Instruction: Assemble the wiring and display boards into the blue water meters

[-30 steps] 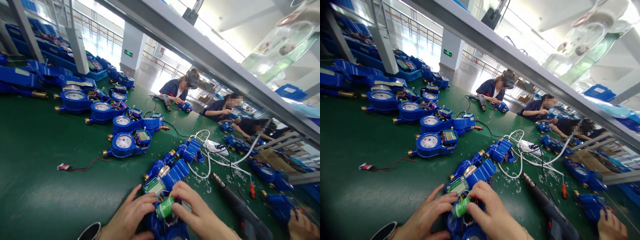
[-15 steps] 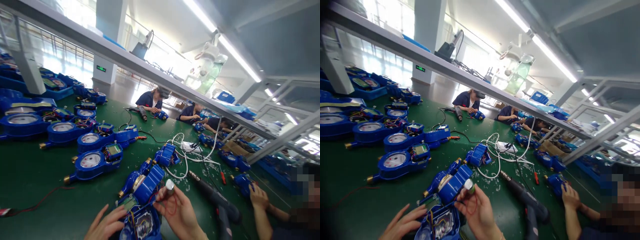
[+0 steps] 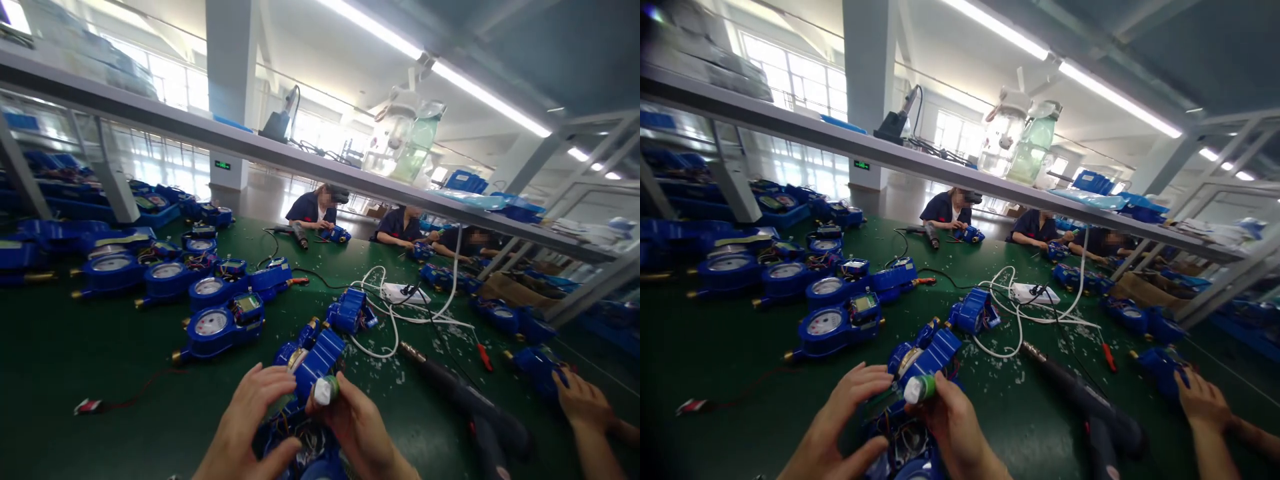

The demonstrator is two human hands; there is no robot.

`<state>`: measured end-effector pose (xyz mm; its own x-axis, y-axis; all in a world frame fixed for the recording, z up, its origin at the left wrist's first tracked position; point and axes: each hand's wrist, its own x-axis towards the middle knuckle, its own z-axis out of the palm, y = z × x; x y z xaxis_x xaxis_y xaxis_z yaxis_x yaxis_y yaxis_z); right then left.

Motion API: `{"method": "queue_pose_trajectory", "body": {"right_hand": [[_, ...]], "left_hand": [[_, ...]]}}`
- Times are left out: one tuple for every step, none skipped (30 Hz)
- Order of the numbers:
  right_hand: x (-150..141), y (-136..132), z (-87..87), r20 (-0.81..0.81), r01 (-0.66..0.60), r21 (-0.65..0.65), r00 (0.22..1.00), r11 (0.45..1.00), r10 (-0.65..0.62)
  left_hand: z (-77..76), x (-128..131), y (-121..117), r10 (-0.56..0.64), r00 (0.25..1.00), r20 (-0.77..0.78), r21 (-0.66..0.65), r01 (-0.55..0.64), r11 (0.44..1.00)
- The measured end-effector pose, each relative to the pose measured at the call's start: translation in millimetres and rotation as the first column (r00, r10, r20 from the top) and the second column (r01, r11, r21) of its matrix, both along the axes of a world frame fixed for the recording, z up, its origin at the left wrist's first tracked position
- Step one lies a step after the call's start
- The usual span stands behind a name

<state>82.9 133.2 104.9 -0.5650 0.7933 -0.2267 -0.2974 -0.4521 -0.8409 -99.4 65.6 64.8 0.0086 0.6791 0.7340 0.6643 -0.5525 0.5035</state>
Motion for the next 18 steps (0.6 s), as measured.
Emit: {"method": "queue_pose_trajectory", "body": {"right_hand": [[-2.2,-1.4,-3.0,0.011,0.002,0.006,1.000,1.000,-0.002],[-4.3,-3.0,-6.0,0.023,0.000,0.014,1.000,1.000,-0.001],[-6.5,-4.6,-8.5,0.035,-0.005,0.024,0.999,1.000,0.005],[-8.5,-6.3,-10.3,0.051,-0.014,0.038,0.999,0.999,0.012],[-10.3,-7.9,-11.1,0.070,-0.026,0.057,0.997,0.998,0.022],[-11.8,-9.3,-11.1,0.093,-0.040,0.085,0.995,0.996,0.032],[-12.8,-10.4,-10.4,0.117,-0.059,0.123,0.992,0.991,0.045],[-13.2,-10.9,-9.2,0.138,-0.079,0.171,0.989,0.982,0.055],[-12.9,-11.0,-8.1,0.152,-0.104,0.216,0.986,0.971,0.072],[-11.6,-10.6,-7.4,0.174,-0.124,0.271,0.982,0.955,0.079],[-9.3,-9.9,-7.6,0.208,-0.141,0.339,0.976,0.930,0.072],[-5.9,-9.1,-9.0,0.253,-0.157,0.411,0.966,0.898,0.053],[-1.6,-8.4,-11.8,0.304,-0.162,0.484,0.953,0.860,0.009],[3.5,-8.1,-16.1,0.352,-0.167,0.551,0.935,0.817,-0.047],[9.2,-8.4,-21.8,0.385,-0.164,0.605,0.917,0.779,-0.106],[15.3,-9.5,-28.5,0.400,-0.145,0.650,0.900,0.746,-0.173],[21.7,-11.2,-36.1,0.410,-0.138,0.687,0.884,0.714,-0.224],[28.3,-13.5,-44.1,0.415,-0.135,0.727,0.867,0.673,-0.274]], "left_hand": [[7.3,3.5,2.0,-0.002,1.000,0.023,-0.018,0.003,1.000],[13.9,7.0,3.5,-0.008,0.998,0.063,-0.035,0.010,0.999],[19.4,10.3,4.4,-0.021,0.993,0.114,-0.051,0.027,0.998],[23.4,13.1,4.8,-0.044,0.985,0.165,-0.056,0.054,0.997],[26.0,15.2,4.6,-0.067,0.973,0.220,-0.059,0.082,0.995],[26.9,16.5,3.8,-0.088,0.958,0.271,-0.063,0.109,0.992],[26.4,16.9,2.5,-0.099,0.943,0.318,-0.072,0.128,0.989],[24.7,16.3,0.7,-0.096,0.929,0.358,-0.090,0.137,0.987],[22.1,14.8,-1.5,-0.080,0.917,0.390,-0.113,0.134,0.985],[19.2,12.4,-4.3,-0.055,0.909,0.414,-0.134,0.120,0.984],[16.1,9.1,-7.4,-0.020,0.902,0.431,-0.152,0.095,0.984],[13.3,5.1,-10.8,0.020,0.899,0.438,-0.161,0.057,0.985],[10.8,0.1,-14.5,0.065,0.898,0.435,-0.165,0.008,0.986],[8.8,-5.7,-18.5,0.114,0.900,0.421,-0.168,-0.046,0.985],[7.1,-12.6,-22.7,0.169,0.902,0.398,-0.175,-0.106,0.979],[5.4,-20.6,-27.1,0.227,0.903,0.366,-0.190,-0.166,0.968],[3.8,-29.7,-31.6,0.288,0.900,0.329,-0.217,-0.225,0.950],[1.8,-40.0,-36.3,0.351,0.891,0.287,-0.249,-0.284,0.926]]}}
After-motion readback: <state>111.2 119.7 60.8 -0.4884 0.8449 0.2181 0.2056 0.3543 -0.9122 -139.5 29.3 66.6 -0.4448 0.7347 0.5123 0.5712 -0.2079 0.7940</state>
